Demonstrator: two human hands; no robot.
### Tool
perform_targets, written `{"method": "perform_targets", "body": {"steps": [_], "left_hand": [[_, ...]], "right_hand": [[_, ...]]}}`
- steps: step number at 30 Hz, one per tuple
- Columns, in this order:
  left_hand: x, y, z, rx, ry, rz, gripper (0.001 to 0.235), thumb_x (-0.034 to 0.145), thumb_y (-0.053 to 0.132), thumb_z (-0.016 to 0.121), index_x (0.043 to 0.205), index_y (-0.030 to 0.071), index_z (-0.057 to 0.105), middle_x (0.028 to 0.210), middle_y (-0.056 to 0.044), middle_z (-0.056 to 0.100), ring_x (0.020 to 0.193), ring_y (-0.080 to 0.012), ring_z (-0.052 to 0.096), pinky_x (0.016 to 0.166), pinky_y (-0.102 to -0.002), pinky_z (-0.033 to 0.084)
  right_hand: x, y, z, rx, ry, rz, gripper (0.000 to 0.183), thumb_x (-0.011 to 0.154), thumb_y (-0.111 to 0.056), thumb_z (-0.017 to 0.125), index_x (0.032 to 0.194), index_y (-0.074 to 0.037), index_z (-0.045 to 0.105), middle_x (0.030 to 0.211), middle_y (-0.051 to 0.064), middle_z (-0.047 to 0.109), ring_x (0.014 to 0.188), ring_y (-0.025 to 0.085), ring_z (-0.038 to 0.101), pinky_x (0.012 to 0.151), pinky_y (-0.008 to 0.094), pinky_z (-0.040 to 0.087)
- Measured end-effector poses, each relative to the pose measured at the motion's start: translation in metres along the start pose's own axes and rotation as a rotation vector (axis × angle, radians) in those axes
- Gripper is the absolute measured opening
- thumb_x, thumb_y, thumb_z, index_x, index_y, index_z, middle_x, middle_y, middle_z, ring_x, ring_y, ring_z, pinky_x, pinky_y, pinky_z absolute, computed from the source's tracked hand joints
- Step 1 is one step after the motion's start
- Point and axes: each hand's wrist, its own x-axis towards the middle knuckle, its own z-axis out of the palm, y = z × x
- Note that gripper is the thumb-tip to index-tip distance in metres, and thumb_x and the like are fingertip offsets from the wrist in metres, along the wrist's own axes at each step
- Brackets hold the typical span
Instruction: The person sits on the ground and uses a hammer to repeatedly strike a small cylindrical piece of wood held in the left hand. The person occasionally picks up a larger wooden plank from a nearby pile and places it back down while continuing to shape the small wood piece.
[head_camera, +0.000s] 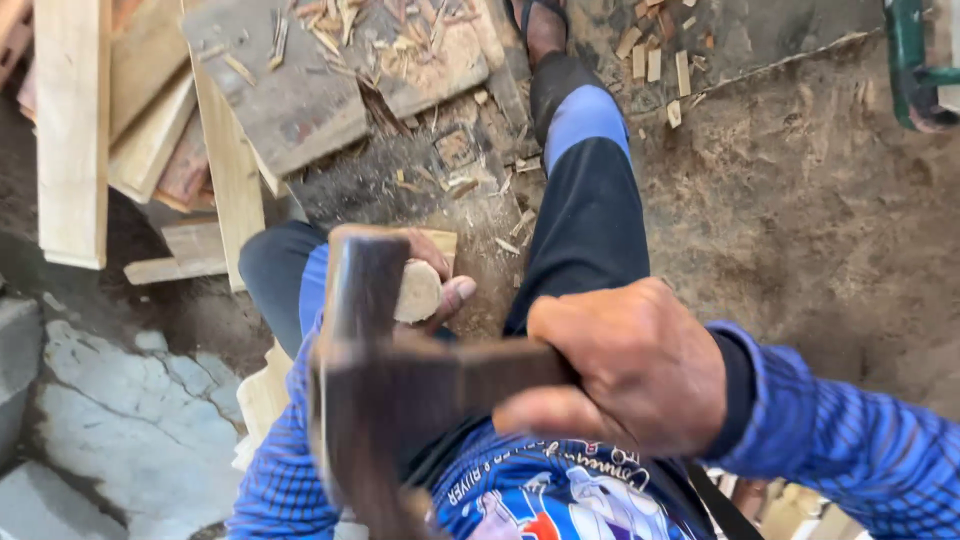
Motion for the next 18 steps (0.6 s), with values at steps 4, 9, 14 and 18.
{"method": "perform_targets", "body": {"steps": [4, 9, 14, 18], "left_hand": [[-0.013, -0.012, -0.003, 0.056, 0.109, 0.014, 0.024, 0.085, 0.017, 0.085, 0.080, 0.004, 0.066, 0.074, -0.001, 0.067, 0.061, -0.0110, 0.060, 0.056, -0.027, 0.049], [0.012, -0.056, 0.008, -0.544, 0.460, 0.080, 0.025, 0.094, 0.024, 0.060, 0.090, 0.001, 0.069, 0.085, -0.003, 0.070, 0.073, -0.0109, 0.066, 0.067, -0.028, 0.054], [0.050, 0.044, 0.034, 0.135, 0.876, 0.578, 0.028, 0.086, -0.007, 0.084, 0.096, 0.006, 0.061, 0.088, -0.006, 0.069, 0.076, -0.0167, 0.066, 0.068, -0.030, 0.054], [0.031, 0.085, 0.113, 0.415, 0.571, 0.982, 0.013, 0.091, 0.013, 0.079, 0.096, 0.014, 0.068, 0.092, -0.004, 0.068, 0.090, -0.0238, 0.068, 0.092, -0.045, 0.056]], "right_hand": [[0.000, 0.032, 0.032, -0.012, 0.044, -0.070, 0.049, 0.091, -0.055, 0.068, 0.075, -0.010, 0.057, 0.063, 0.013, 0.058, 0.058, 0.035, 0.063, 0.052, 0.045, 0.048], [-0.008, 0.053, 0.043, 0.033, 0.076, 0.343, 0.047, 0.091, -0.056, 0.066, 0.082, -0.009, 0.063, 0.056, 0.008, 0.056, 0.049, 0.025, 0.061, 0.047, 0.039, 0.049], [-0.053, 0.105, 0.088, 0.887, 0.411, 0.277, 0.052, 0.095, -0.059, 0.059, 0.088, -0.007, 0.058, 0.063, 0.002, 0.055, 0.051, 0.016, 0.051, 0.046, 0.031, 0.042], [-0.031, 0.101, 0.112, 1.173, 0.287, 0.102, 0.054, 0.094, -0.060, 0.056, 0.092, -0.006, 0.059, 0.067, 0.002, 0.057, 0.053, 0.013, 0.053, 0.046, 0.028, 0.044]]}}
